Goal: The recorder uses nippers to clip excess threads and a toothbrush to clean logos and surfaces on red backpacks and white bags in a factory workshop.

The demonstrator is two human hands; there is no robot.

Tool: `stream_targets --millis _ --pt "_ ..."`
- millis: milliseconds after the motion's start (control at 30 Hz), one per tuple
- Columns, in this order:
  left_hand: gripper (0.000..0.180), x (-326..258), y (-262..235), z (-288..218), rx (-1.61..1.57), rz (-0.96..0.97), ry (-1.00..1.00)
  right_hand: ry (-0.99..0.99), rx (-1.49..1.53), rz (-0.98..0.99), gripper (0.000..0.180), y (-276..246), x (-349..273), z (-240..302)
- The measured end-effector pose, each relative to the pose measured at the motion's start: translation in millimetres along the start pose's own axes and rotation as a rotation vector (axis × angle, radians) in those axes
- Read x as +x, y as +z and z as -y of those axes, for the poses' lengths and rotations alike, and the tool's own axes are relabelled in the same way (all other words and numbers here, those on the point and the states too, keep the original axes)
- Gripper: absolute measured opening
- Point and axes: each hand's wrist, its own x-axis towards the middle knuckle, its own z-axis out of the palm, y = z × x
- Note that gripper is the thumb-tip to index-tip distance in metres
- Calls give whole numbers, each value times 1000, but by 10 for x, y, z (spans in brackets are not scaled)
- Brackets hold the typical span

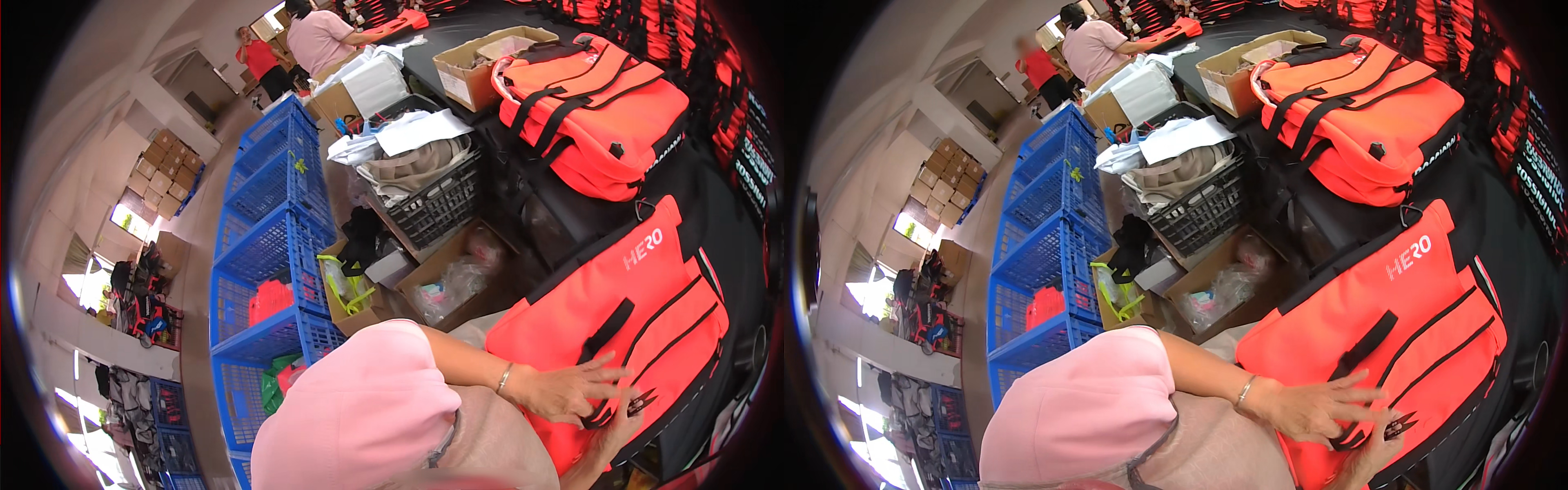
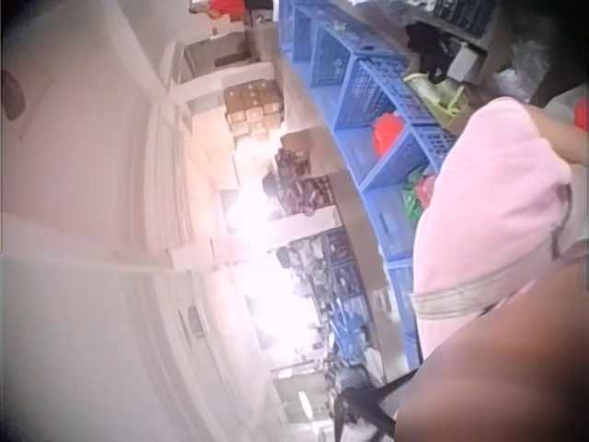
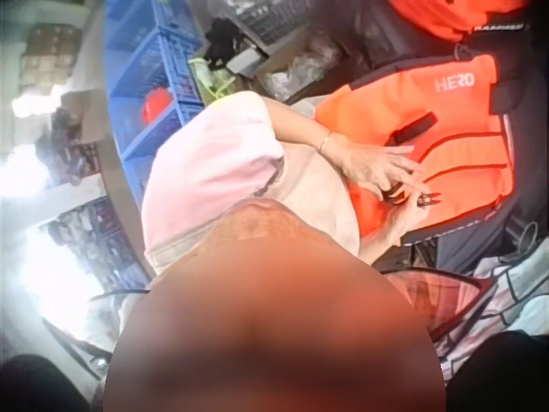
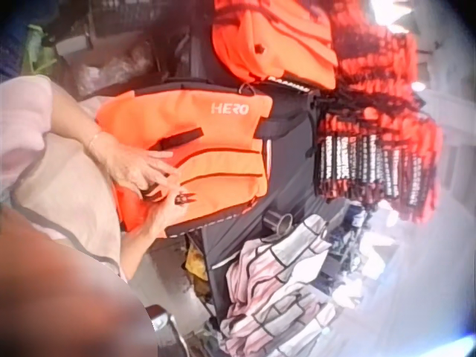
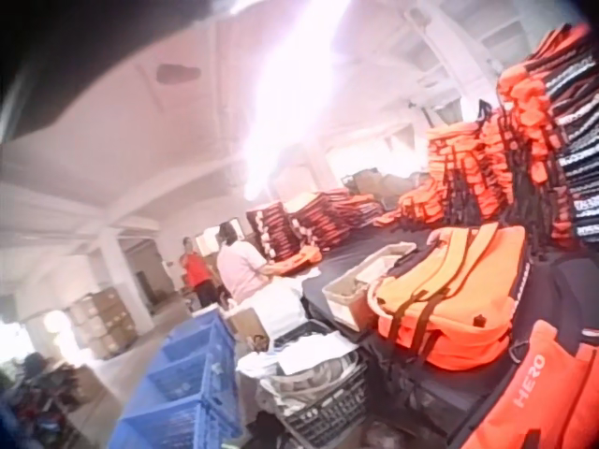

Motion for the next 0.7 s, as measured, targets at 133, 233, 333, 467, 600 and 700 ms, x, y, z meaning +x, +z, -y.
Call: stream_targets --millis 133,233,333,467,600,700 --pt "20 -15 82 338 -96 73 57 -22 -10 29 16 -160 51 -6" --pt "26 14 57 268 -287 2 -98 115 4 105 22 -244 44 72" --pt "33 11 109 204 -286 -10 -181 -37 73 -36 24 -46 -26 -3" --pt "30 -38 217 229 -143 -118 -164 -74 56 -117 25 -145 30 -104" --pt "42 75 152 340 -2 -154 103 107 -103 -21 27 -497 82 1" --pt "45 158 136 307 -106 -73 -51 -71 -166 -94 20 -423 -164 324"
